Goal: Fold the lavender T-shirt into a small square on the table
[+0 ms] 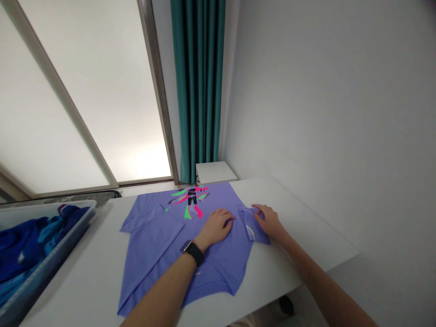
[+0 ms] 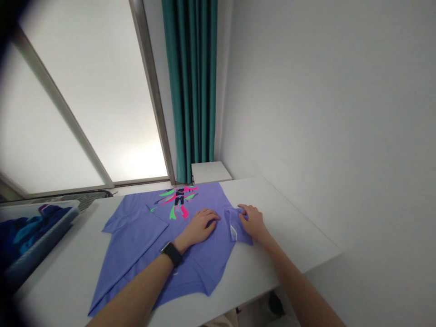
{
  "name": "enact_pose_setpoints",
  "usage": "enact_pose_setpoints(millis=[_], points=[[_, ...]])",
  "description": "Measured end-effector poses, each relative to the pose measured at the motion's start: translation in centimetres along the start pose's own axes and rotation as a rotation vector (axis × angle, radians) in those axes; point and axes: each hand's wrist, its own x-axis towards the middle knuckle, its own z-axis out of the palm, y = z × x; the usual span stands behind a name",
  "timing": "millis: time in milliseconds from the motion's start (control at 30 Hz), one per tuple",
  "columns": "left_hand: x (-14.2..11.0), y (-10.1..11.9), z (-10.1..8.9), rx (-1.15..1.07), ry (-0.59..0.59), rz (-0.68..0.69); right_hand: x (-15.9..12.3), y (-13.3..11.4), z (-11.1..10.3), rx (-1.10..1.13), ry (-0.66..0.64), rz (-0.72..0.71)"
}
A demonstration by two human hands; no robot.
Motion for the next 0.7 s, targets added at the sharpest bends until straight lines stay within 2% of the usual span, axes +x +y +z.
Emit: enact_pose_setpoints(millis=[100,167,367,533,600,700], points=[[0.0,0.0,-0.1,-0.010,0.004,-0.004,-0.3,-0.6,0.0,-0.201,-0.013,0.020],[0.0,0.0,-0.1,-0.025,0.010,-0.009,-0.3,-0.6,0.0,-0.254,-0.034,0.010],[0.2,-0.4,0.0,-0.137,0.041,-0.051,0.7,-0.9,-1.5,-0.126,-0.018,0.044],[0.2,-1.0,0.3,-0.194,0.080,-0.067,1.2,-1.1,-3.1,-0.195,-0.185,0.184],[0.3,-1.1,0.5,-0.219,0.092,-0.069,1.4,-0.8,-3.6,-0.179,-0.198,0.163],[0.4,-1.3,0.7,-0.290,0.116,-0.094,2.0,-1.3,-4.5,-0.046,-0.133,0.067]])
